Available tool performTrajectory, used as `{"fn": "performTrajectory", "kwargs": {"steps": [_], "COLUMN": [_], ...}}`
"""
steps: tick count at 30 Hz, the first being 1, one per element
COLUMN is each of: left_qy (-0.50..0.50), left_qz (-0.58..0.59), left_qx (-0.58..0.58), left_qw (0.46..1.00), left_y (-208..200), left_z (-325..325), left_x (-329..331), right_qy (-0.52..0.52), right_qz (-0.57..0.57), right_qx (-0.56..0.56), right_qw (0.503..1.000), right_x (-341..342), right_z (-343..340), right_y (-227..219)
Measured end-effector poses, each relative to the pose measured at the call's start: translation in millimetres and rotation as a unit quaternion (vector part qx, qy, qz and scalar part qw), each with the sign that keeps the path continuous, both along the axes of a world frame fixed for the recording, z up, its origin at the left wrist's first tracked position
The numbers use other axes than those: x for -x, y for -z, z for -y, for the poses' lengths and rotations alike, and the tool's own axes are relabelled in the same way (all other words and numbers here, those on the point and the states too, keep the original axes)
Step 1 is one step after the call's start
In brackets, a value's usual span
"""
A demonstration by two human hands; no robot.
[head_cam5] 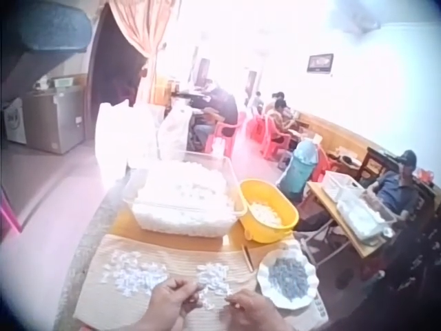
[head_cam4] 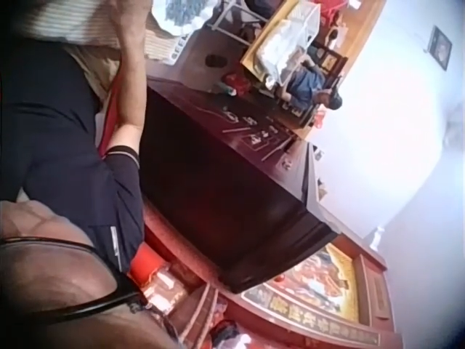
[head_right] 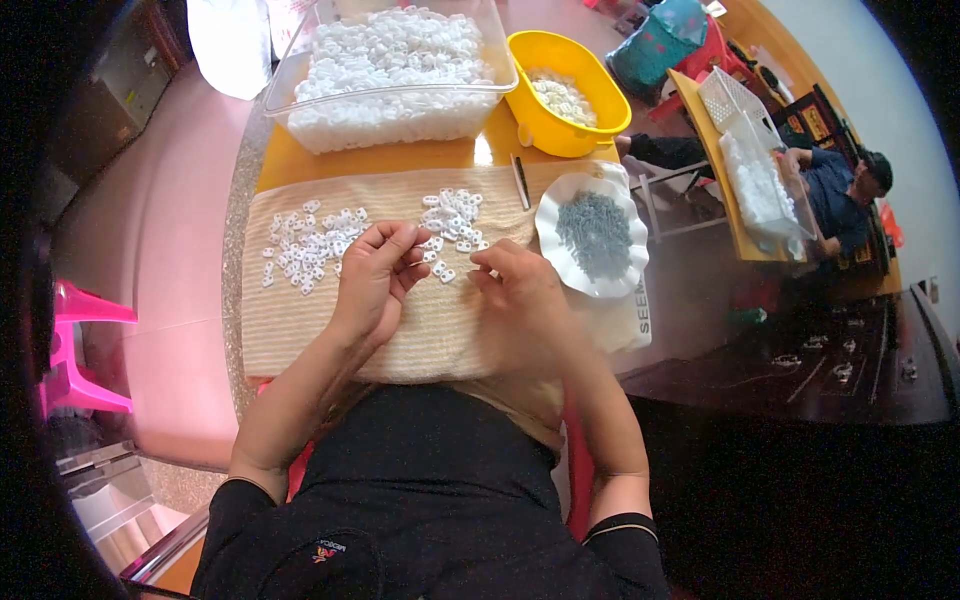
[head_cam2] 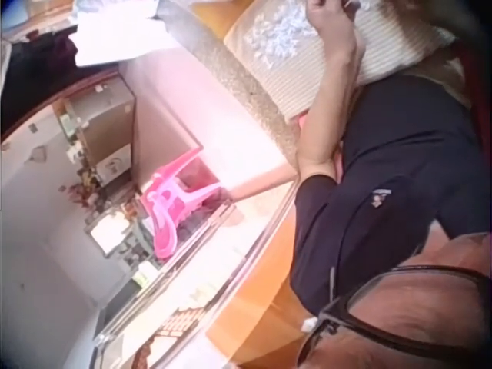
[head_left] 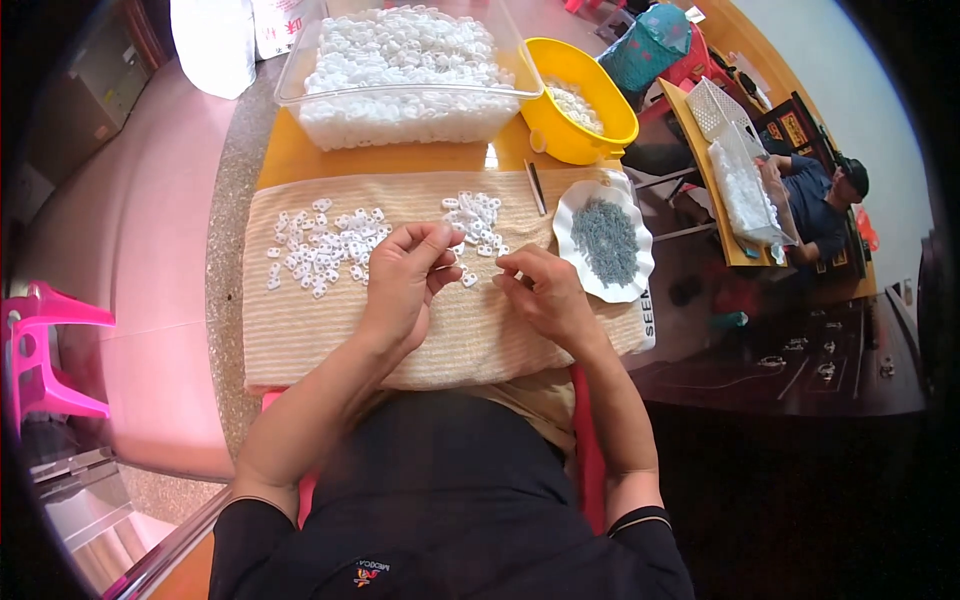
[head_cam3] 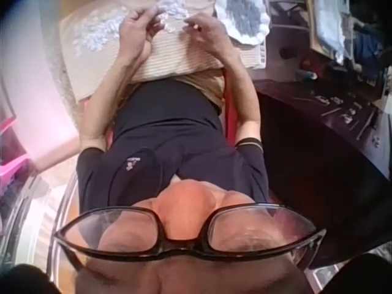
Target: The person is manually assembling small white plastic components by inserting grey metal pins into them.
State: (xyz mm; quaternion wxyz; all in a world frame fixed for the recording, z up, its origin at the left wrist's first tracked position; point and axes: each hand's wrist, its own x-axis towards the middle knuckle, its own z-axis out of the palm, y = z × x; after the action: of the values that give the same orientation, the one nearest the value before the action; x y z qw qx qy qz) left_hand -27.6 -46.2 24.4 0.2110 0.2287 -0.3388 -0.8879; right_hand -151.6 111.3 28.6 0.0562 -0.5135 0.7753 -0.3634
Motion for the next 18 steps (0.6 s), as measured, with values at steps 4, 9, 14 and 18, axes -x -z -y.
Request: {"fn": "performTrajectory", "kwargs": {"steps": [4, 9, 14, 18], "left_qy": [-0.003, 0.010, 0.008, 0.030], "left_qz": [0.005, 0.003, 0.001, 0.015], "left_qx": [-0.005, -0.004, -0.002, 0.015], "left_qw": [1.000, 1.000, 1.000, 0.999], "left_y": [0, 3, 1, 1], "left_z": [0, -1, -1, -2], "left_x": [1, 2, 2, 2], "right_qy": [-0.014, 0.028, -0.001, -0.009], "right_qz": [-0.022, -0.086, -0.071, 0.063], "right_qx": [-0.030, -0.119, -0.091, 0.025], "right_qw": [0.999, 0.989, 0.993, 0.998], "right_x": [-10, -25, -25, -19], "right_z": [8, 21, 18, 13], "right_y": [0, 1, 4, 5]}}
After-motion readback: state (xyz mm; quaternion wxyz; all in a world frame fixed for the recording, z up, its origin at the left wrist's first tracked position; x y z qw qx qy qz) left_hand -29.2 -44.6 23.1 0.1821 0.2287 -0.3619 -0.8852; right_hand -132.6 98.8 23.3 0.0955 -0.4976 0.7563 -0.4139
